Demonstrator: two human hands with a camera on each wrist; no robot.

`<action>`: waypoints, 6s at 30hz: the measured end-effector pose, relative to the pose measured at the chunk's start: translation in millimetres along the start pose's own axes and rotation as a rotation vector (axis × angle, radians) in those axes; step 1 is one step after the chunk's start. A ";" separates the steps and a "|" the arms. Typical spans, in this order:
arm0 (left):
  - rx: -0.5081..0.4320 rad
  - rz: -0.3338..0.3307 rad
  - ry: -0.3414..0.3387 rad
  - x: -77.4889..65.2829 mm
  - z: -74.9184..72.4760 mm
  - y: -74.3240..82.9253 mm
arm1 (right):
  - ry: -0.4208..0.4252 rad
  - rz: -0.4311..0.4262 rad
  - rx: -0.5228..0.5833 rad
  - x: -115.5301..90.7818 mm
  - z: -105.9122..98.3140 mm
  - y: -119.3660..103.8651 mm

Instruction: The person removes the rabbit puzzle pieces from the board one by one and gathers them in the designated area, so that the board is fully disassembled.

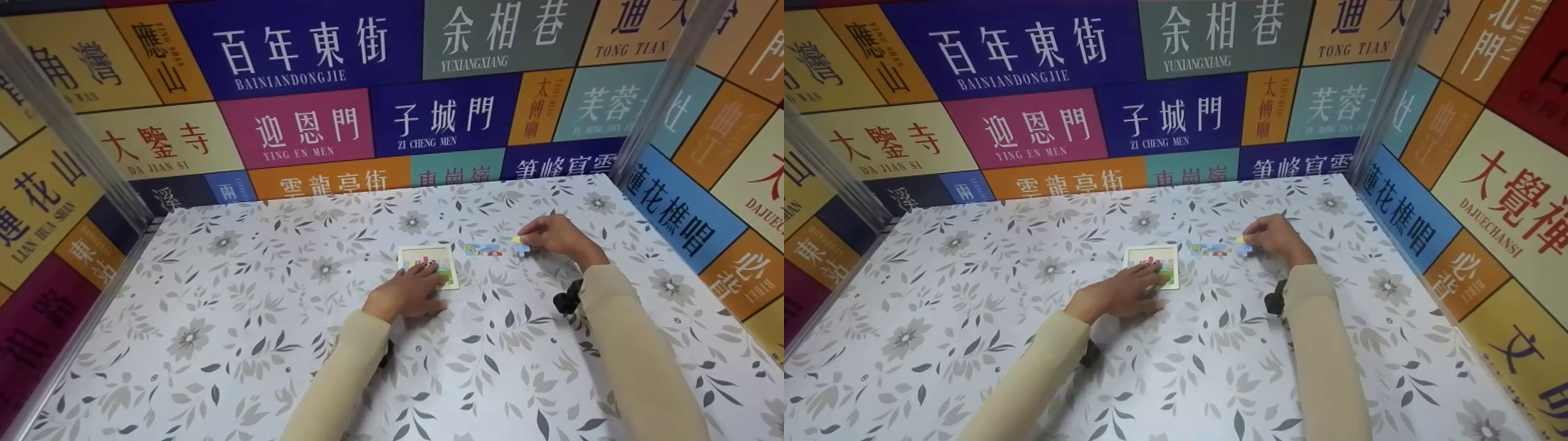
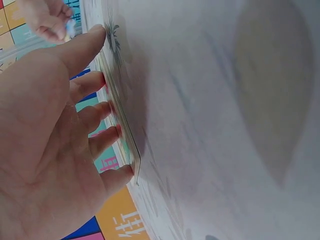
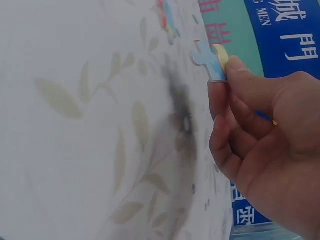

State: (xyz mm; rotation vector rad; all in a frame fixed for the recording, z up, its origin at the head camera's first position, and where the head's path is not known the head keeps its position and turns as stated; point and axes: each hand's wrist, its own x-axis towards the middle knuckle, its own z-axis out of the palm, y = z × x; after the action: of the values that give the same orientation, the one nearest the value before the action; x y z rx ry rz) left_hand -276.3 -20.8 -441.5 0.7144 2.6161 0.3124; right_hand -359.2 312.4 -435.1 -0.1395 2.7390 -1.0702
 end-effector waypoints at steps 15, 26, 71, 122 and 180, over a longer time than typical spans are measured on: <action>0.038 -0.020 -0.009 2.3 -2.7 4.5 | 0.051 -0.010 -0.088 4.1 20.5 -0.8; 0.082 -0.005 0.054 -0.7 -2.3 2.3 | -0.021 -0.077 -0.107 6.2 21.3 1.7; -0.022 -0.129 0.100 -27.6 18.8 22.8 | -0.077 -0.238 0.118 19.6 95.8 -96.7; 0.028 -0.084 0.112 -29.4 14.9 15.0 | -0.241 -0.177 0.045 28.5 127.9 -131.1; -0.015 -0.118 0.082 -30.4 18.0 16.0 | -0.130 -0.102 -0.049 -13.7 67.5 -50.4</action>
State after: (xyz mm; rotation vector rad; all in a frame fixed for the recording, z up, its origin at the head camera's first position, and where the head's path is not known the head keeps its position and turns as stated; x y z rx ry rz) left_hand -237.6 -21.4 -442.6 0.5504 2.7169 0.3320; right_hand -330.5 233.0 -447.3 -0.3466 2.6672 -0.9823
